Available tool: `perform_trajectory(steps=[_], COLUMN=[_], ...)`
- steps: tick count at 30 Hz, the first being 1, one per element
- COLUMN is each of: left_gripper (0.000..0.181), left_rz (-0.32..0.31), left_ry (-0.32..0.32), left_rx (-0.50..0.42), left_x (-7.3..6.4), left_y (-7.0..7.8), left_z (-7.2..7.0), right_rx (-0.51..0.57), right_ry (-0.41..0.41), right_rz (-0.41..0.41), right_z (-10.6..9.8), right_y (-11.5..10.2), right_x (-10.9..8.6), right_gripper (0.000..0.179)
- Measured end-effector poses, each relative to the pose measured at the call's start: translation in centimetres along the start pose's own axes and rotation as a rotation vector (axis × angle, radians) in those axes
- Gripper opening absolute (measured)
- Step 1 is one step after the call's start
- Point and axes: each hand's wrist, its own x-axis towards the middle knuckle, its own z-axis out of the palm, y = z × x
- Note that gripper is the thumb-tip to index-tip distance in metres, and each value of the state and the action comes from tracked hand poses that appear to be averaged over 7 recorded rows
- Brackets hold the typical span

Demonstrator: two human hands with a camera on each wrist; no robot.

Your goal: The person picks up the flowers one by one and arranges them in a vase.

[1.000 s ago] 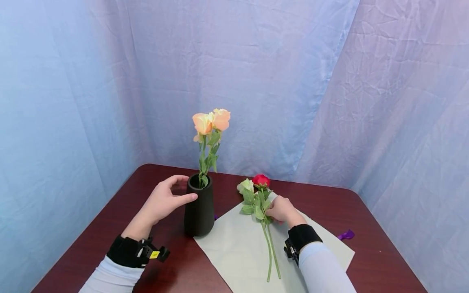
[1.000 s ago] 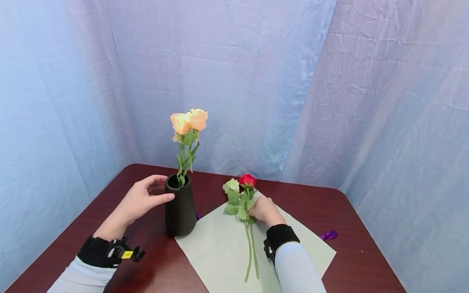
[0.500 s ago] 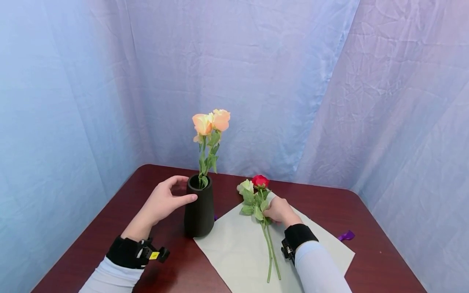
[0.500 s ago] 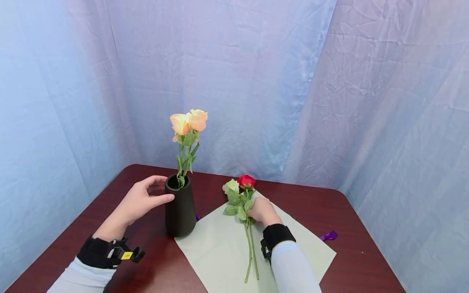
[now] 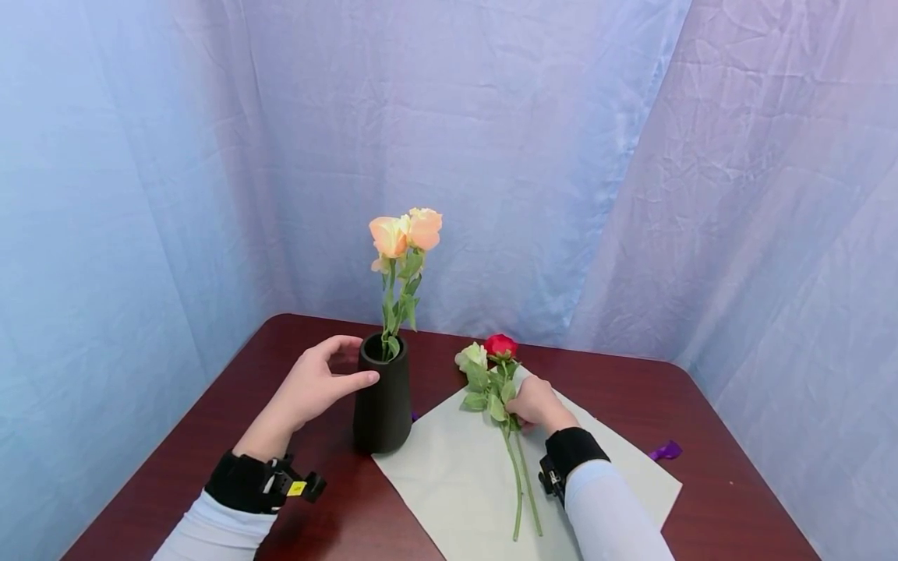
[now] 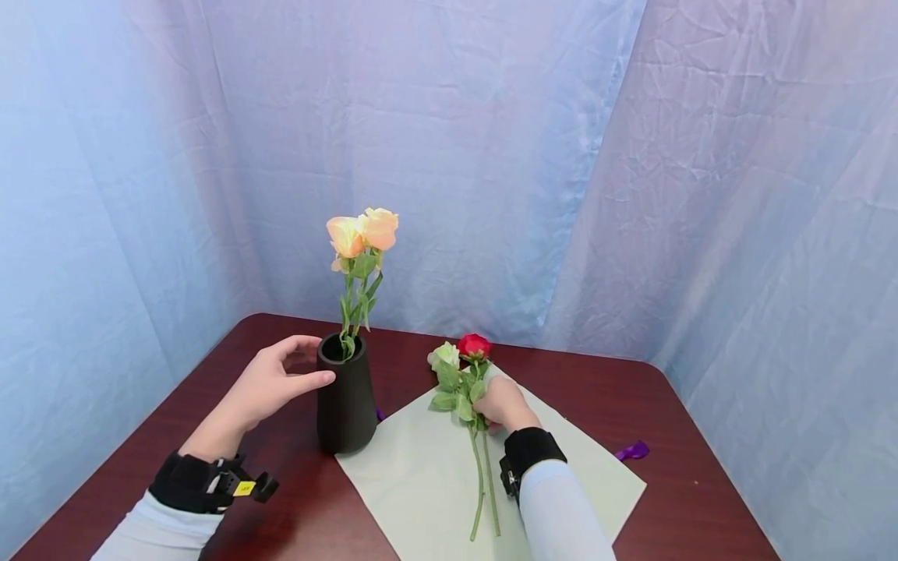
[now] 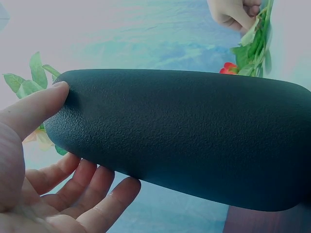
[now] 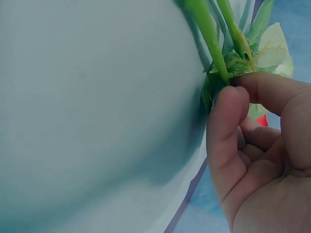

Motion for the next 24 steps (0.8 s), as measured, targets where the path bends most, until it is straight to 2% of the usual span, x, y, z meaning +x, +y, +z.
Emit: perform_trajectory(steps=[5,14,20,24], left_gripper=[0.060,0.060,0.061,0.061], left_rz=[0.008,0.001,0.000,0.000], left_ry=[-0.002,-0.004,-0.004,-0.006], left_rx=[-0.005,0.000,0.002,0.001], left_x=[0.0,-0.1,-0.1,-0.1], left_y=[0.1,0.0,0.0,0.1], left_z=[0.0,0.1,0.0,0.0], right_rx=[0.041,0.140,0.258,0.348], right_ry=[0.029,0.036,0.040,0.049], right_rz=[0.020,0.033,0.048,0.031], right_z=[-0.5,-1.4,-1.8,-2.0], right_y=[0.1,0.0,0.1,0.0], right_x=[-0.3,-0.9,-0.7,-0.8], right_gripper=[0.032,0.038,0.040,0.034])
